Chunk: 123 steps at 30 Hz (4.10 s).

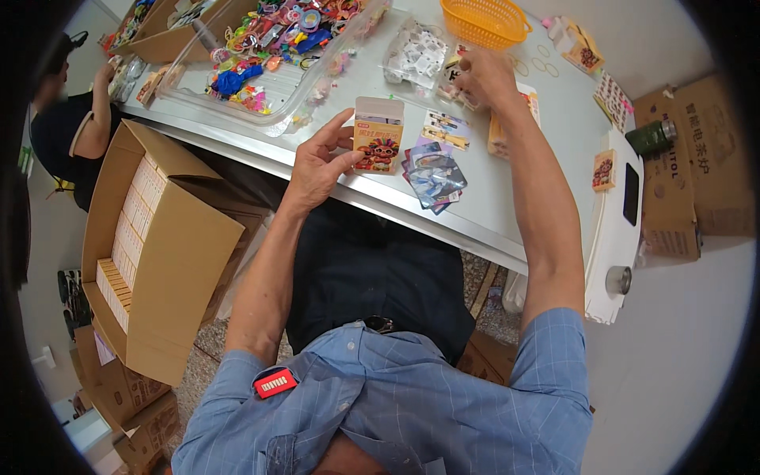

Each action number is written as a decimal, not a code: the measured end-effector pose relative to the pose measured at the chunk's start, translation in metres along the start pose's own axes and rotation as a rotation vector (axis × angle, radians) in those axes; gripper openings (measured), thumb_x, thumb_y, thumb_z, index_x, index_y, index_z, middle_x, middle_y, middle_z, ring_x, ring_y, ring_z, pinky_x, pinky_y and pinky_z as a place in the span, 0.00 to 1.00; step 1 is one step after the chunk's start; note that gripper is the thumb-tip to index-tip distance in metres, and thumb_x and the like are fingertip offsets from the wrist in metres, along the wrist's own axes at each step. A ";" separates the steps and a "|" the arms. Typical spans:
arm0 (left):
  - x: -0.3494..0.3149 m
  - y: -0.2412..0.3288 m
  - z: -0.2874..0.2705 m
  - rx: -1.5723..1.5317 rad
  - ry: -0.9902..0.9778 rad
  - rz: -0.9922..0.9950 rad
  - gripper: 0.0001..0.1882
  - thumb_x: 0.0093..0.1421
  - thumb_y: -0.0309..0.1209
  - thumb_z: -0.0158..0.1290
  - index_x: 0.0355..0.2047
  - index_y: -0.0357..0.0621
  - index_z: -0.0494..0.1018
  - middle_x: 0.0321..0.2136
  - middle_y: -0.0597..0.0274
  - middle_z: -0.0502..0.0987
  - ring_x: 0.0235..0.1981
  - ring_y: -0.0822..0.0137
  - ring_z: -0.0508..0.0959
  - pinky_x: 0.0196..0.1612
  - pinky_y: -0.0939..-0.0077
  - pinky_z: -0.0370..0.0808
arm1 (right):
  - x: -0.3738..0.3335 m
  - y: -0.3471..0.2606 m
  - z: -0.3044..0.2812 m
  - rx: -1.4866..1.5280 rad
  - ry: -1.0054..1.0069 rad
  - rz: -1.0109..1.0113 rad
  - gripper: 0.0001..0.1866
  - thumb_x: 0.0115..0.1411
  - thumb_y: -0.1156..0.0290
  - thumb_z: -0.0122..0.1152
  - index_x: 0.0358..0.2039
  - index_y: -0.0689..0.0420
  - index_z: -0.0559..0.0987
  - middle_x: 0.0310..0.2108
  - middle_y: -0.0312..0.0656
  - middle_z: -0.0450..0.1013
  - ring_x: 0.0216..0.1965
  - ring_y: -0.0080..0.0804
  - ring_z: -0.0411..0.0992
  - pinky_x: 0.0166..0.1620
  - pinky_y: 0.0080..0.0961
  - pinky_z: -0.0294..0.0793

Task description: Manually assemble and package toy sets by placing cards and candy into small cardboard boxes.

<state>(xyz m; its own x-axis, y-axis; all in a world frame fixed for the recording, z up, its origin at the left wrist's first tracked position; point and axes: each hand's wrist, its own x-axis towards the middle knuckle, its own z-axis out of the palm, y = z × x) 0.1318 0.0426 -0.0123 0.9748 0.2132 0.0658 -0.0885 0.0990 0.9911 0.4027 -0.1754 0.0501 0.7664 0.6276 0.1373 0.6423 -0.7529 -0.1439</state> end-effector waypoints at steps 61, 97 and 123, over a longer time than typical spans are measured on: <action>0.000 0.001 0.000 -0.006 0.020 -0.004 0.37 0.59 0.19 0.61 0.68 0.43 0.64 0.47 0.59 0.80 0.41 0.73 0.75 0.47 0.77 0.77 | 0.060 -0.036 0.010 0.040 -0.089 -0.182 0.16 0.49 0.74 0.69 0.41 0.57 0.84 0.35 0.51 0.81 0.40 0.46 0.79 0.47 0.40 0.77; 0.002 -0.001 0.000 -0.019 0.021 0.016 0.36 0.59 0.19 0.60 0.68 0.43 0.63 0.48 0.57 0.79 0.41 0.73 0.75 0.42 0.78 0.80 | 0.042 -0.021 0.017 0.454 0.100 -0.178 0.13 0.62 0.67 0.64 0.43 0.59 0.85 0.29 0.44 0.82 0.28 0.31 0.79 0.37 0.31 0.78; -0.003 -0.009 0.003 -0.070 0.075 0.089 0.36 0.56 0.19 0.64 0.65 0.46 0.69 0.45 0.59 0.81 0.40 0.74 0.79 0.34 0.83 0.75 | -0.044 -0.147 -0.060 0.311 -0.132 -0.586 0.08 0.59 0.73 0.65 0.39 0.59 0.84 0.32 0.46 0.80 0.36 0.41 0.80 0.41 0.33 0.79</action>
<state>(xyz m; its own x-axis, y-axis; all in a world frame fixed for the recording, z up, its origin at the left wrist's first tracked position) 0.1303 0.0386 -0.0209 0.9447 0.2960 0.1413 -0.1903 0.1437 0.9711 0.2731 -0.1043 0.1244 0.2725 0.9487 0.1602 0.9111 -0.2008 -0.3601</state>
